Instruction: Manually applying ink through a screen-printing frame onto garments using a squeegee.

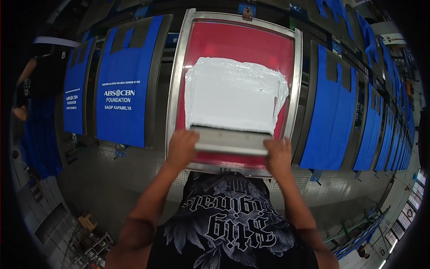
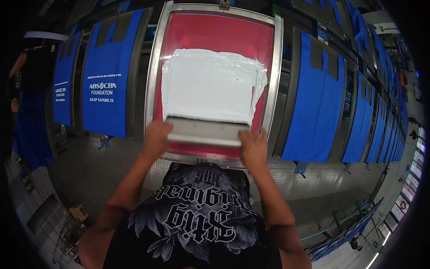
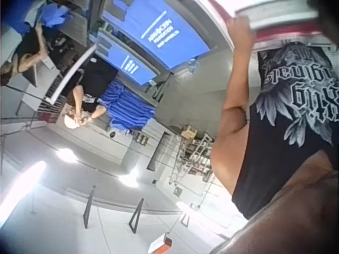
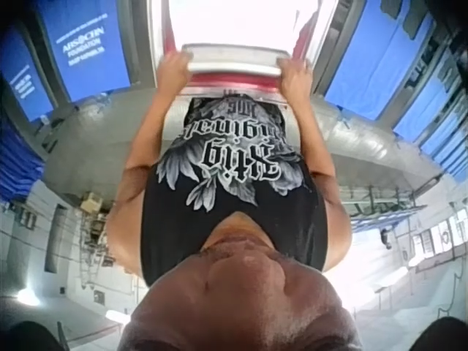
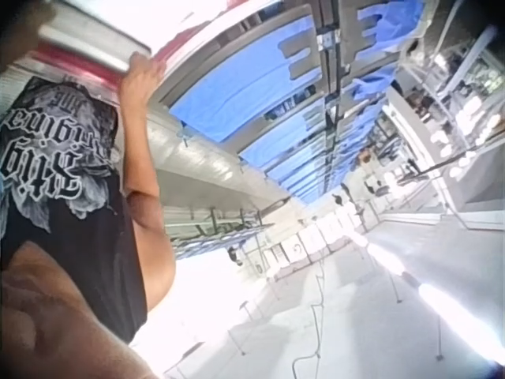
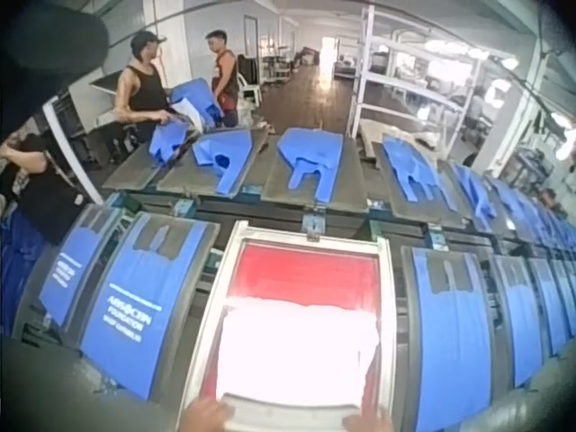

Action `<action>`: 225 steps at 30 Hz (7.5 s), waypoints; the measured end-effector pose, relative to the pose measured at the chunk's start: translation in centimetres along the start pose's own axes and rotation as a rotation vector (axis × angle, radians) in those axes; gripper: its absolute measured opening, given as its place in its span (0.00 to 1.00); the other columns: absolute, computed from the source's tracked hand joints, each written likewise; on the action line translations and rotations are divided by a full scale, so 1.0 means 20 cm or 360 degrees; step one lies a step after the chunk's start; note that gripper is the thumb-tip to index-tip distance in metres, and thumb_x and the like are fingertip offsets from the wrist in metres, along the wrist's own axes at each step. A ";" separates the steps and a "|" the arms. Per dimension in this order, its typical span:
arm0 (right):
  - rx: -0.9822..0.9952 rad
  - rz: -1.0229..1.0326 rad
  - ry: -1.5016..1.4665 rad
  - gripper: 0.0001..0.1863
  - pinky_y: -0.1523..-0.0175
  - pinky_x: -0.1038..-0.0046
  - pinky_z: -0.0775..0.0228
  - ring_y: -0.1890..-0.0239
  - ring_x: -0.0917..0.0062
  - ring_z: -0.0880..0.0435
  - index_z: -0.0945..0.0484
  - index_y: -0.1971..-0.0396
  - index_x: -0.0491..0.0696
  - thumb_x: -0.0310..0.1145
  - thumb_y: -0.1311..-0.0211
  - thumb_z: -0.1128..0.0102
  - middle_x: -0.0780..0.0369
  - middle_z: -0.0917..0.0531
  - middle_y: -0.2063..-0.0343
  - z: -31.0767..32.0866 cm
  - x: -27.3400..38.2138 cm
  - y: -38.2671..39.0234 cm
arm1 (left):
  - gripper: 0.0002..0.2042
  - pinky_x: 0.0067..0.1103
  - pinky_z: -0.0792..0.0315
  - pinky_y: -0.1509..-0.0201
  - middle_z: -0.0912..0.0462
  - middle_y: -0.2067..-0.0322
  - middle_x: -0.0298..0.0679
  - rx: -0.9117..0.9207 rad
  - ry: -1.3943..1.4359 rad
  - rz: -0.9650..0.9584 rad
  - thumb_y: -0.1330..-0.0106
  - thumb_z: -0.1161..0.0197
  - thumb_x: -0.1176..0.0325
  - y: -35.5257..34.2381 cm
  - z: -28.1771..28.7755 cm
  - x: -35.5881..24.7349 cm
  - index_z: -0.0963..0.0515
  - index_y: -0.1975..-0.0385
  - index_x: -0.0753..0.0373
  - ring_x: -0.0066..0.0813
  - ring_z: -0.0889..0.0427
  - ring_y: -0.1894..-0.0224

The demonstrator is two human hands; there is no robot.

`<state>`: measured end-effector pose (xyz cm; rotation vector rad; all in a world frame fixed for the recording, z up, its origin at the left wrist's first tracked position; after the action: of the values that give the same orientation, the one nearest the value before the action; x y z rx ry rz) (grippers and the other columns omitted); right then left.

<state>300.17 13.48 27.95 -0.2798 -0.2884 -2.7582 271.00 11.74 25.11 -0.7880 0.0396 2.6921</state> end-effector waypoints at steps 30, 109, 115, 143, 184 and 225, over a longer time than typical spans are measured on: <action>0.0192 -0.0079 0.0085 0.18 0.34 0.49 0.48 0.61 0.67 0.18 0.19 0.62 0.52 0.22 0.56 0.44 0.60 0.16 0.66 0.06 0.02 0.00 | 0.15 0.35 0.34 0.50 0.19 0.68 0.42 0.0026 0.0034 0.0079 0.60 0.37 0.81 0.00 0.06 -0.04 0.21 0.68 0.63 0.45 0.24 0.59; -0.0206 -0.0140 -0.0872 0.19 0.46 0.65 0.33 0.55 0.64 0.20 0.17 0.63 0.49 0.36 0.60 0.28 0.57 0.17 0.63 0.16 -0.27 0.05 | 0.27 0.28 0.29 0.70 0.22 0.82 0.42 0.0860 0.1094 0.1330 0.35 0.48 0.43 0.66 -0.53 -0.38 0.21 0.80 0.64 0.35 0.22 0.78; -0.0016 -0.0326 -0.1689 0.15 0.64 0.78 0.27 0.72 0.83 0.21 0.18 0.65 0.38 0.32 0.50 0.30 0.63 0.17 0.73 0.08 -0.36 -0.02 | 0.17 0.35 0.29 0.48 0.20 0.56 0.53 -0.0612 0.0118 0.1249 0.32 0.47 0.58 0.34 0.16 0.19 0.23 0.55 0.65 0.51 0.22 0.51; -0.0376 -0.0620 -0.1729 0.16 0.54 0.74 0.29 0.64 0.78 0.19 0.17 0.65 0.41 0.30 0.57 0.29 0.60 0.15 0.69 0.62 -2.28 0.93 | 0.23 0.24 0.31 0.45 0.20 0.53 0.52 -0.0611 0.1088 0.1059 0.29 0.49 0.56 -0.29 -1.00 -1.38 0.29 0.44 0.69 0.35 0.21 0.49; -0.0130 0.0006 -0.0262 0.17 0.54 0.59 0.30 0.63 0.55 0.21 0.20 0.65 0.45 0.22 0.61 0.42 0.52 0.18 0.70 0.68 -1.94 0.96 | 0.07 0.37 0.28 0.59 0.21 0.74 0.43 0.0332 -0.0072 -0.0215 0.53 0.37 0.75 -0.84 -0.78 -1.98 0.23 0.72 0.63 0.45 0.22 0.66; 0.0106 -0.0021 0.0201 0.16 0.46 0.57 0.36 0.66 0.63 0.17 0.19 0.64 0.52 0.26 0.59 0.39 0.55 0.17 0.74 0.83 -2.23 0.14 | 0.09 0.35 0.26 0.60 0.18 0.73 0.48 0.0023 -0.0080 0.0126 0.56 0.31 0.70 -1.54 -0.76 -1.76 0.18 0.73 0.60 0.47 0.19 0.67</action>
<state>344.80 29.18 34.19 -0.0861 -0.3494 -2.7579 316.71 28.22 32.88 -0.7286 0.0796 2.7821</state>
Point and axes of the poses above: each hand's wrist, its own y-axis away from the middle knuckle, its own z-axis out of the back of the hand, x = y × z, the point moved 6 cm from there along -y, towards the middle knuckle
